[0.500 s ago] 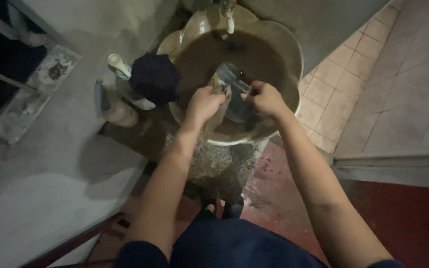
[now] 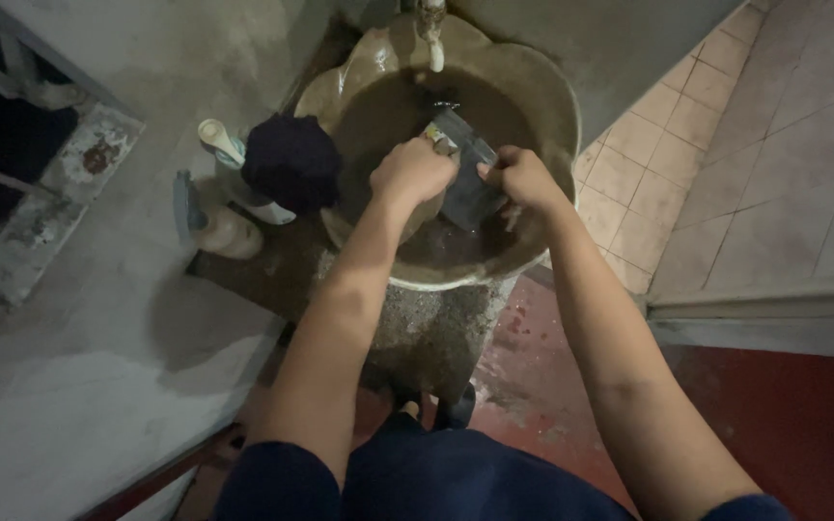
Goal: The person is rinsing and cleaning a small plastic container or filter component using water from a sink and then rinsing it further on the bathroom floor.
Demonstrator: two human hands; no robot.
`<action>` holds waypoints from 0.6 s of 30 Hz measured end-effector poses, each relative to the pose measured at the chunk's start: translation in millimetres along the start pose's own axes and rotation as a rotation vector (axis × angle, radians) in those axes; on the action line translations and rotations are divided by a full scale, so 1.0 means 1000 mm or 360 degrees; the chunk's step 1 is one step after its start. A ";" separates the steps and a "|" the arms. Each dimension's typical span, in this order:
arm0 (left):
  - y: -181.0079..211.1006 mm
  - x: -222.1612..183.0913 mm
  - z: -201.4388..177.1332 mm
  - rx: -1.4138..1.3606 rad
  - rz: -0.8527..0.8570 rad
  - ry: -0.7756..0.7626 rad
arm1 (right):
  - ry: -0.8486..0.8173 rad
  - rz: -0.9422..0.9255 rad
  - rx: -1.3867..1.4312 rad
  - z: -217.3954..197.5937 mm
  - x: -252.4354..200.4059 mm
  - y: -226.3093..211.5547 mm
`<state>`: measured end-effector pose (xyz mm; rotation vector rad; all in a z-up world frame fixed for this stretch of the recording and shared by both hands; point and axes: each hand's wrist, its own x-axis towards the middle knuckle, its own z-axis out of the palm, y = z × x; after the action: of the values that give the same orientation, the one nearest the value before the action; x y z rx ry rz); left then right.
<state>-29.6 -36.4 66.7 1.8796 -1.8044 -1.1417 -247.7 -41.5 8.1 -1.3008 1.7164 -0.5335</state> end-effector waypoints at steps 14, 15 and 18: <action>0.019 0.010 -0.007 0.0026 -0.0105 -0.0029 | 0.0026 0.0020 0.0003 -0.010 0.008 -0.010; 0.023 0.007 -0.011 0.0011 -0.0105 -0.0037 | 0.0049 0.0112 -0.0015 -0.011 0.001 -0.019; 0.013 0.029 0.004 0.0034 -0.0079 -0.0003 | 0.0083 -0.0573 -0.0007 -0.014 0.077 0.073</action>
<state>-44.5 -64.0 63.1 1.9468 -1.7873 -1.1455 -302.2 -88.8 -70.9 -1.6227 1.5303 -0.7753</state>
